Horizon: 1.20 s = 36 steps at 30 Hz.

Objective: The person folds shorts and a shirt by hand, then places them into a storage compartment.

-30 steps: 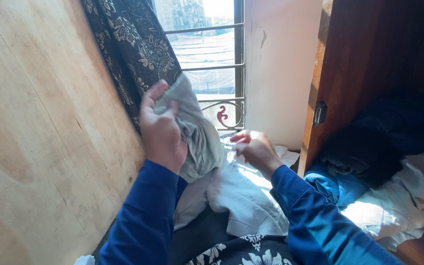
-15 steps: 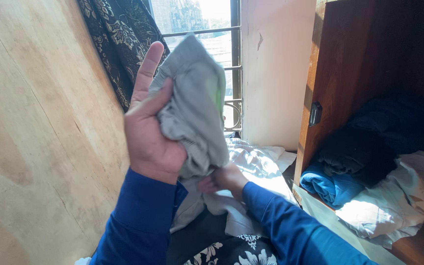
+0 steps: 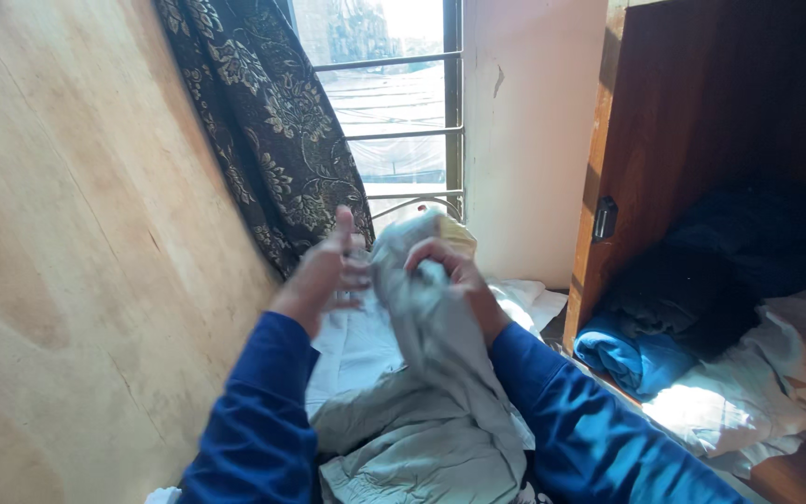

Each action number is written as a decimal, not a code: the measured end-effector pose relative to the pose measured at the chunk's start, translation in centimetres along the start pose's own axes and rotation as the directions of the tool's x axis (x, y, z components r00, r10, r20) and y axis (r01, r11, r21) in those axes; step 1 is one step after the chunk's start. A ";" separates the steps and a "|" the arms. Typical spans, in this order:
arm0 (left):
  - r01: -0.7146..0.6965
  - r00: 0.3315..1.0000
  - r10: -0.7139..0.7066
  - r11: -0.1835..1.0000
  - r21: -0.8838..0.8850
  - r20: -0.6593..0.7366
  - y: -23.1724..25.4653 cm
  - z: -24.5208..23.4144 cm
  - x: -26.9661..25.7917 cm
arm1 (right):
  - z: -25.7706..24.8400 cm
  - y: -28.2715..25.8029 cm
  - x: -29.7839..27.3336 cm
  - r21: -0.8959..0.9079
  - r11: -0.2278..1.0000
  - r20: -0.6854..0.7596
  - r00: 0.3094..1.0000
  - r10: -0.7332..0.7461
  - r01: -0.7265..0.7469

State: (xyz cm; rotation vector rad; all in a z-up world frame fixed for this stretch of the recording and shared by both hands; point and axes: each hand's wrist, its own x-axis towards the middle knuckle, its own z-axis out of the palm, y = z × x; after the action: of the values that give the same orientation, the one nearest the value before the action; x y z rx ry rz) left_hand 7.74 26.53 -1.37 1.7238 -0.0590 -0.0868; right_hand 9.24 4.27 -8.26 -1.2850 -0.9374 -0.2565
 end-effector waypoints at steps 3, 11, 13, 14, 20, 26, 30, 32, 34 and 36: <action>0.039 0.974 0.055 0.916 -0.400 0.221 -6.4 0.3 5.0 | 1.6 0.0 -0.9 -0.103 0.972 0.148 0.963 0.227 -0.213; 0.027 0.915 0.223 0.796 -0.604 0.335 -9.0 -0.5 6.6 | 1.0 -2.5 -1.8 0.346 0.653 0.438 0.731 0.523 -0.674; -0.057 0.925 0.285 0.758 -0.650 0.251 -7.8 0.1 5.6 | -0.3 -2.6 -1.7 0.286 0.654 0.351 0.711 0.609 -0.701; -0.135 0.925 0.339 0.714 -0.687 0.170 -7.3 0.3 5.1 | -0.8 -2.3 -1.7 0.229 0.644 0.248 0.684 0.686 -0.730; -0.144 0.914 0.389 0.575 -0.806 0.113 -6.0 -0.1 3.5 | -1.5 0.3 -2.3 -0.302 0.276 -0.477 0.395 0.785 -0.913; -0.128 0.868 0.442 0.640 -0.758 0.227 -6.7 -1.0 3.4 | -3.3 4.4 -3.7 -0.271 0.495 -0.300 0.561 0.771 -0.825; -0.135 0.835 0.459 0.705 -0.696 0.304 -5.7 -1.3 2.3 | -4.5 9.9 -3.7 -0.196 0.511 -0.224 0.546 0.807 -0.837; -0.061 0.899 0.312 0.785 -0.616 0.309 -5.1 -1.1 1.6 | -4.9 11.6 -4.2 -0.747 0.366 -0.336 0.791 0.512 -0.555; -0.165 0.930 0.276 0.903 -0.396 0.243 -4.4 -0.3 1.8 | -5.0 12.6 -4.4 -0.803 0.338 -0.308 0.827 0.471 -0.492; -0.238 0.951 0.260 0.961 -0.141 0.168 -4.3 0.0 2.0 | -5.2 13.0 -4.8 -0.852 0.305 -0.276 0.859 0.431 -0.426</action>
State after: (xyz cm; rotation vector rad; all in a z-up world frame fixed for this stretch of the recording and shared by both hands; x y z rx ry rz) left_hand 9.72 27.01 -5.67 1.5721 -0.4016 -0.0621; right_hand 16.96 2.18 -20.70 -2.5152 -0.3403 -0.3438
